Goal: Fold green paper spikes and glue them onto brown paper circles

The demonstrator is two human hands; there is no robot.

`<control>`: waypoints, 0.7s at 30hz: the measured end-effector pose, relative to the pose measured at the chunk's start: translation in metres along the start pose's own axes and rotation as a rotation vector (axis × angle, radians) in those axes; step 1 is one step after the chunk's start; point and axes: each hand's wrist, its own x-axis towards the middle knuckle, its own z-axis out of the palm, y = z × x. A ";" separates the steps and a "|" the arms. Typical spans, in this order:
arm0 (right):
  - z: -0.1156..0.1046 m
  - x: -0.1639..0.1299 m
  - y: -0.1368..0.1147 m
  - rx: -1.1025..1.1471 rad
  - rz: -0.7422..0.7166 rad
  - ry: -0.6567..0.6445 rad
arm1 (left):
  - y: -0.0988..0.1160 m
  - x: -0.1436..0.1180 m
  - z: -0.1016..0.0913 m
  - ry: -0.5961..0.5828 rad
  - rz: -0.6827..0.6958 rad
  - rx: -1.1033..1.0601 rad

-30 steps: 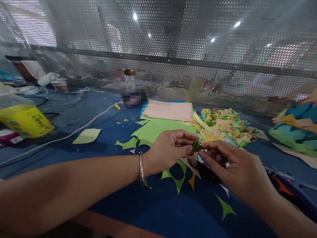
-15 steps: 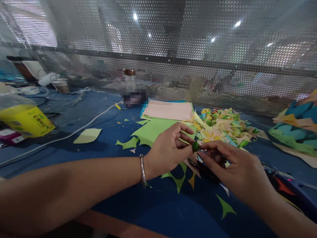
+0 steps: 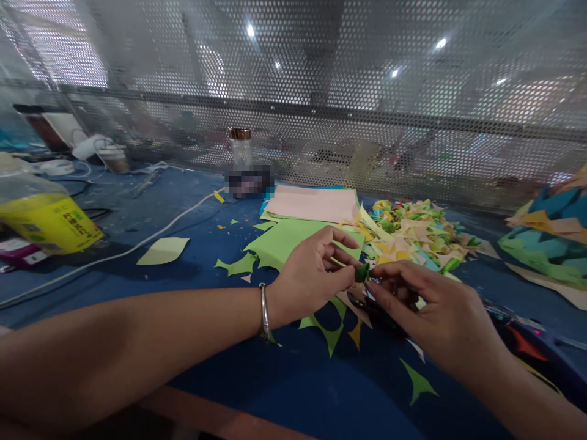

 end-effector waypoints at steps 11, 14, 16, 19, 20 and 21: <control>0.000 0.001 0.005 0.023 -0.013 -0.046 | -0.004 0.001 -0.003 0.015 0.112 0.058; -0.007 0.003 0.007 -0.009 0.005 -0.110 | -0.004 0.004 -0.008 0.008 0.118 0.099; -0.012 0.005 0.008 -0.043 0.008 -0.159 | -0.004 0.005 -0.010 -0.007 0.141 0.134; -0.021 0.000 0.012 -0.101 0.014 -0.158 | -0.003 0.004 -0.010 -0.027 0.164 0.160; -0.025 -0.004 0.015 -0.123 0.014 -0.147 | -0.002 0.003 -0.010 -0.032 0.169 0.165; -0.031 -0.009 0.021 -0.146 0.021 -0.142 | -0.002 0.003 -0.010 -0.034 0.178 0.171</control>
